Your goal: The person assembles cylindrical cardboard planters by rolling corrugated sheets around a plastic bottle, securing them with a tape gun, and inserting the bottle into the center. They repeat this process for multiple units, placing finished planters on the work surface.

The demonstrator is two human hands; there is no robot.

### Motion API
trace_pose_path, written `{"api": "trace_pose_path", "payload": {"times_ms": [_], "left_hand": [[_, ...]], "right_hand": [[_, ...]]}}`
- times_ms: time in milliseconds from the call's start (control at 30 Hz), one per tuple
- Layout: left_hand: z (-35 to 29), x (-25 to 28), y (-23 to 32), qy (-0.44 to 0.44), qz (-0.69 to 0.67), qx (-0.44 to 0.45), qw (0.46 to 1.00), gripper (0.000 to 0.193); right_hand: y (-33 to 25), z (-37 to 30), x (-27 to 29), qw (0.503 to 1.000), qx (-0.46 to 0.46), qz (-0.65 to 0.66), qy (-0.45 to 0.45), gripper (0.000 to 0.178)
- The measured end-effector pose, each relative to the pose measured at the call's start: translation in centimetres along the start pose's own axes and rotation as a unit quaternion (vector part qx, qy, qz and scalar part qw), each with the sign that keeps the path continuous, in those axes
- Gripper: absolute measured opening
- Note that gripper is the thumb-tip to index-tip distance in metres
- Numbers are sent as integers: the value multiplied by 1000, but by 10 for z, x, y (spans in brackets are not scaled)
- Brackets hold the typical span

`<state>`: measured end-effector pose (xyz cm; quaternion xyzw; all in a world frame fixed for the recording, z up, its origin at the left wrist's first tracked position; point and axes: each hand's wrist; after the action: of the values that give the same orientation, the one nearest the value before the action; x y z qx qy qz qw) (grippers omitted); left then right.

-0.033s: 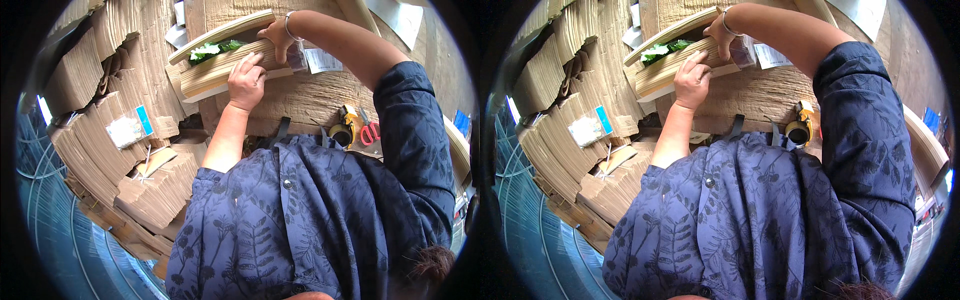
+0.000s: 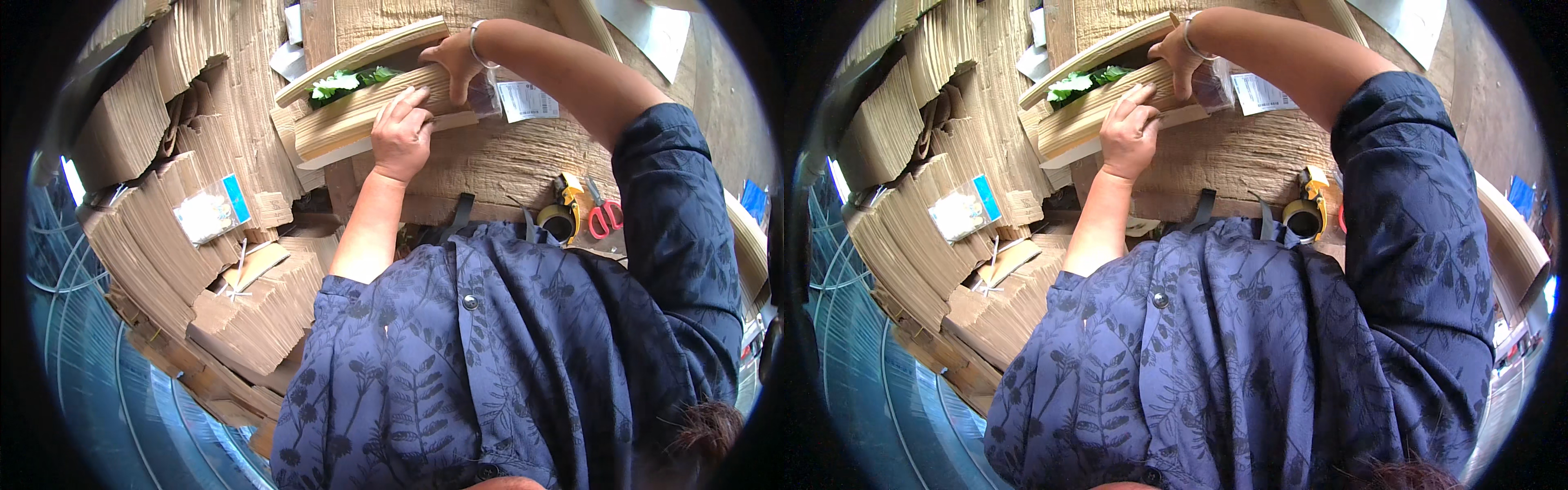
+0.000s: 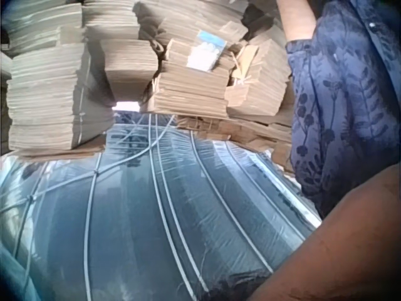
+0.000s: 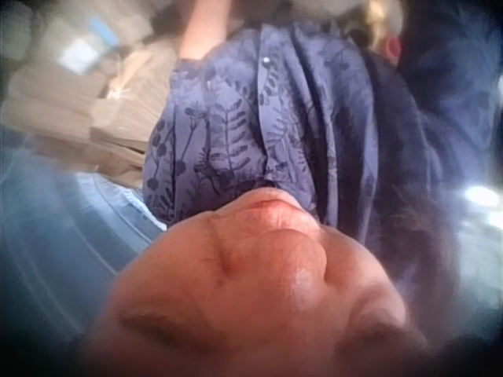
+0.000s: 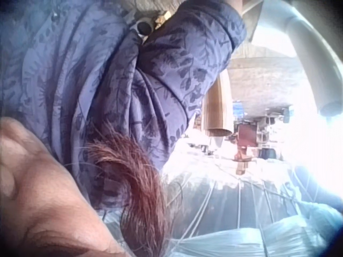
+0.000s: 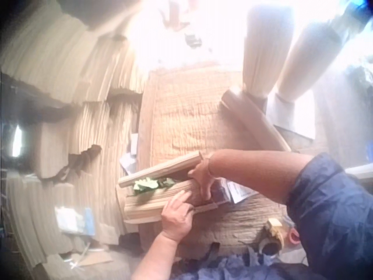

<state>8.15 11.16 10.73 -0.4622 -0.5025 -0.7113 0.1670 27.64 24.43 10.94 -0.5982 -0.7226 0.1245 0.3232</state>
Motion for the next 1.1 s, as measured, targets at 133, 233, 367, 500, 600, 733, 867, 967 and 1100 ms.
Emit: {"api": "trace_pose_path", "payload": {"times_ms": [133, 233, 367, 500, 600, 733, 867, 967, 1100], "left_hand": [[16, 4, -6, -10, -16, 7, 1000, 12], [25, 8, -16, -22, -13, 7, 1000, 14], [41, 15, -23, -40, -31, 15, 999, 14], [50, 17, -28, -43, -36, 28, 998, 29], [52, 14, -21, -26, -36, 42, 998, 56], [56, -2, -10, -116, 137, -10, 984, 84], [79, -2, -2, -237, 112, 66, 963, 112], [93, 1, -8, -277, 155, 65, 946, 126], [114, 9, -12, -293, 158, 69, 940, 126]], "right_hand": [[45, 5, -27, 978, 46, 63, 194, 110], [65, -5, -52, 945, 76, 146, 283, 95], [65, -23, -83, 885, 117, 160, 420, 93], [-14, -55, -88, 909, -54, -67, 407, 104], [-15, -33, -100, 904, -78, -124, 401, 101], [-7, -25, -93, 894, -67, -140, 421, 94], [7, -27, -84, 898, -30, -110, 425, 99], [28, -38, -77, 883, 34, 138, 448, 107], [42, -24, -85, 882, 25, 164, 440, 117]]}}
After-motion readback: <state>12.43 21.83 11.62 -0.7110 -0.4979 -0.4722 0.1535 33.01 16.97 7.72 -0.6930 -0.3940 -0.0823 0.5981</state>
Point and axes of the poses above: each hand's wrist, its own z-axis towards the middle knuckle, its own x-axis out of the back of the hand, y = z × x, and after that the axes turned 5 degrees about -y, right-handed
